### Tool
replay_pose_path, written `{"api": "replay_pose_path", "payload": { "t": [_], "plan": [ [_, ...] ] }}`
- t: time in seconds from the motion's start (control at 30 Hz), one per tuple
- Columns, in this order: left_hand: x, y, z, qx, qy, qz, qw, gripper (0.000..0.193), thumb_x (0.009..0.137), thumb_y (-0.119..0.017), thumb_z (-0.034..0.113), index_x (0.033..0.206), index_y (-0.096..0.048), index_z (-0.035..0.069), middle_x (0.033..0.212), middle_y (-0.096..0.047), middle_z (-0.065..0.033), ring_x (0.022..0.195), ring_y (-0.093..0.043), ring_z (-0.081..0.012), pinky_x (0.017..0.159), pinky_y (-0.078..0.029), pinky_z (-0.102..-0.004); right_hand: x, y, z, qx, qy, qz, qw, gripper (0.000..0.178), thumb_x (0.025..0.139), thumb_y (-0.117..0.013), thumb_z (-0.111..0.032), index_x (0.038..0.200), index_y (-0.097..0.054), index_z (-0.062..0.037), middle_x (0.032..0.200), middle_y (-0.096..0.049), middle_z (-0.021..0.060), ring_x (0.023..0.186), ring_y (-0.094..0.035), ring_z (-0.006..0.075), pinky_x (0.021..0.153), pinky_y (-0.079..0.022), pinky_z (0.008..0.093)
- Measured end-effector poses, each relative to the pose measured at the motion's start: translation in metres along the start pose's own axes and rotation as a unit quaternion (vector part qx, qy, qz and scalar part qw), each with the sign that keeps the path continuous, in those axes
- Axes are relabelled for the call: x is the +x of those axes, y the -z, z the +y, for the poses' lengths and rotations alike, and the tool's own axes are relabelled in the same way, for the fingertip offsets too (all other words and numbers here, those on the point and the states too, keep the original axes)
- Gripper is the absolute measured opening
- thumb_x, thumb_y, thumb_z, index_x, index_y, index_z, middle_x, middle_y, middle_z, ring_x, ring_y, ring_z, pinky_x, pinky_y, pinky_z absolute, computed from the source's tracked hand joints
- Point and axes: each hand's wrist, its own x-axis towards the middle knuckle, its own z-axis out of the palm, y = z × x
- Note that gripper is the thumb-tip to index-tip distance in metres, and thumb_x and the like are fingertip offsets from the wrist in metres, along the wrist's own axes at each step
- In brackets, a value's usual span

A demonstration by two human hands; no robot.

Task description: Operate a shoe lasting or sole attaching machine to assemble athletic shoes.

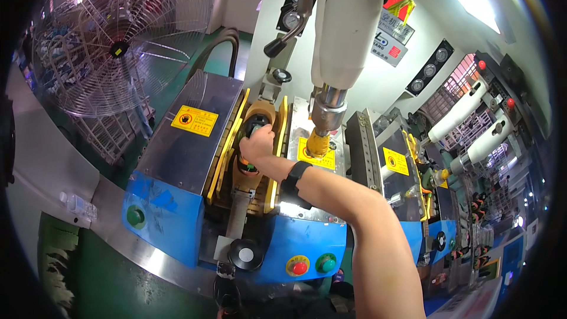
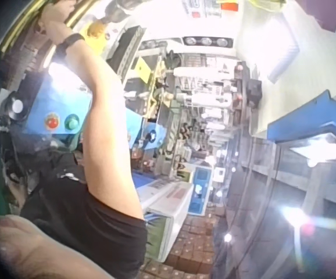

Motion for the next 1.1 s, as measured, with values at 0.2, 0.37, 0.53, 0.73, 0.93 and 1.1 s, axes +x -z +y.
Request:
{"api": "replay_pose_path", "payload": {
  "t": [0.2,0.37,0.53,0.73,0.93,1.1],
  "plan": [
    [0.002,-0.016,-0.031,0.105,-0.153,0.010,0.983,0.076,0.079,-0.072,0.014,0.142,-0.031,-0.001,0.130,-0.049,-0.0214,0.118,-0.049,-0.0333,0.100,-0.039,-0.0427,-0.009,-0.013,0.001,0.068,0.063,0.106,0.990,0.047,0.077,-0.060,-0.009,0.115,-0.039,0.0077,0.114,-0.048,0.0312,0.104,-0.053,0.0466,0.091,-0.045,0.0504],
    [0.010,-0.005,-0.013,0.120,-0.193,-0.064,0.972,0.088,0.076,-0.076,0.012,0.145,-0.023,-0.002,0.136,-0.042,-0.0242,0.126,-0.042,-0.0346,0.105,-0.035,-0.0440,0.002,-0.022,0.004,0.041,0.053,0.152,0.986,0.046,0.078,-0.059,-0.010,0.115,-0.039,0.0077,0.110,-0.049,0.0319,0.105,-0.051,0.0480,0.091,-0.043,0.0526],
    [0.030,-0.020,0.078,0.201,-0.303,0.069,0.929,0.081,0.072,-0.068,0.015,0.140,-0.030,-0.009,0.134,-0.045,-0.0301,0.130,-0.042,-0.0377,0.110,-0.032,-0.0442,-0.042,0.041,-0.015,0.057,0.102,0.010,0.993,0.056,0.082,-0.063,-0.025,0.122,-0.038,0.0066,0.115,-0.050,0.0280,0.107,-0.053,0.0438,0.093,-0.044,0.0487],
    [0.070,-0.065,0.185,0.423,-0.360,0.017,0.831,0.068,0.079,-0.071,0.039,0.122,-0.048,-0.008,0.106,-0.062,-0.0285,0.098,-0.060,-0.0434,0.086,-0.047,-0.0479,-0.187,0.091,-0.036,0.091,0.373,-0.191,0.903,0.050,0.087,-0.062,-0.029,0.121,-0.047,0.0036,0.103,-0.055,0.0208,0.095,-0.055,0.0388,0.082,-0.046,0.0458],
    [0.075,-0.065,0.178,0.392,-0.362,-0.002,0.846,0.037,0.078,-0.070,0.026,0.102,-0.061,0.000,0.080,-0.065,-0.0207,0.070,-0.062,-0.0420,0.063,-0.049,-0.0490,-0.212,0.062,-0.033,0.004,0.446,-0.259,0.857,0.054,0.087,-0.061,-0.037,0.121,-0.047,0.0027,0.100,-0.052,0.0178,0.093,-0.053,0.0326,0.082,-0.043,0.0409],
    [0.077,-0.059,0.167,0.447,-0.357,0.012,0.820,0.033,0.075,-0.070,0.020,0.100,-0.062,-0.001,0.079,-0.066,-0.0214,0.072,-0.063,-0.0417,0.063,-0.050,-0.0491,-0.219,0.045,-0.022,-0.060,0.425,-0.271,0.862,0.053,0.089,-0.057,-0.040,0.119,-0.048,0.0016,0.102,-0.054,0.0174,0.095,-0.054,0.0317,0.083,-0.045,0.0403]
  ]
}}
